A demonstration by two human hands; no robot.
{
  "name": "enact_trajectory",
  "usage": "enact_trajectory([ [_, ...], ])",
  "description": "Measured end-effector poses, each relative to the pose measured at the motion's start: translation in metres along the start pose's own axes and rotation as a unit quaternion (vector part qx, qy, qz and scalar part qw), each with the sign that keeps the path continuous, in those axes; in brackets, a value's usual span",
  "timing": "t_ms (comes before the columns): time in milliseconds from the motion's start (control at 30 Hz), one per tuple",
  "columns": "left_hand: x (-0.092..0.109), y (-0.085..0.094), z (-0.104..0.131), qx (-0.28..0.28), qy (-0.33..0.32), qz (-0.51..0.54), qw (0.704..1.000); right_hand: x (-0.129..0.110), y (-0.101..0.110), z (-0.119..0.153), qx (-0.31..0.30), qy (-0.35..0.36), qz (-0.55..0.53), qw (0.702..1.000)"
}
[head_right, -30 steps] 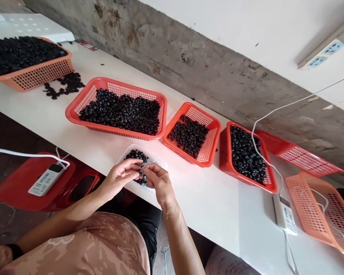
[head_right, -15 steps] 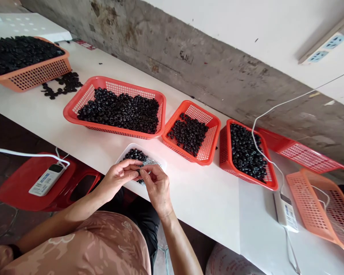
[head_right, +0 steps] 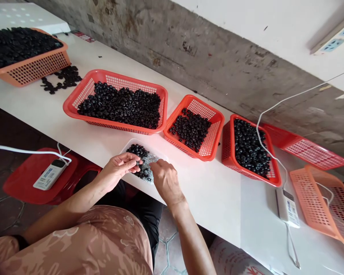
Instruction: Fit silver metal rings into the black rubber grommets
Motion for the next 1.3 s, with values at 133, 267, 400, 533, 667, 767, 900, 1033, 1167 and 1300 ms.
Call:
enact_trajectory([
  [133, -0.001, -0.001, -0.002, 0.002, 0.011, 0.008, 1.000, 0.001, -0.026, -0.010, -0.112, 0.001, 0.076, 0.991],
  [267, -0.001, 0.000, -0.002, 0.016, 0.018, 0.009, 1.000, 0.004, -0.043, -0.015, -0.167, -0.006, 0.088, 0.982],
  [400, -0.002, 0.000, -0.002, 0.007, 0.020, -0.006, 1.000, 0.007, -0.037, -0.014, -0.144, -0.005, 0.045, 0.989],
  [533, -0.005, -0.001, -0.001, 0.003, 0.028, -0.022, 0.999, -0.003, -0.003, -0.006, -0.009, 0.024, -0.128, 0.991],
  [667, -0.006, -0.006, 0.000, 0.003, 0.037, -0.029, 0.999, -0.016, 0.021, 0.005, 0.097, 0.069, -0.200, 0.973],
  [767, -0.006, -0.012, 0.002, -0.006, 0.039, -0.031, 0.999, -0.025, 0.025, 0.010, 0.134, 0.111, -0.180, 0.968],
  [900, -0.006, -0.017, 0.004, -0.038, 0.029, -0.044, 0.998, -0.028, 0.022, 0.011, 0.135, 0.135, -0.171, 0.967],
  [1033, -0.006, -0.018, 0.005, -0.041, 0.026, -0.040, 0.998, -0.026, 0.022, 0.012, 0.124, 0.101, -0.189, 0.969],
  [1167, -0.008, -0.020, 0.006, -0.050, 0.051, -0.015, 0.997, -0.027, 0.022, 0.013, 0.116, 0.087, -0.199, 0.969],
  [1300, -0.009, -0.023, 0.009, -0.071, 0.080, 0.026, 0.994, -0.026, 0.026, 0.015, 0.135, 0.075, -0.209, 0.966],
])
Point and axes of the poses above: each hand's wrist, its own z-axis away from the middle knuckle, its own y-axis out of the back of the hand, x = y × z, the point moved 7 cm from there along -z, towards the middle knuckle, and after that the axes turned 13 degrees about -z, right-handed, at the moved point
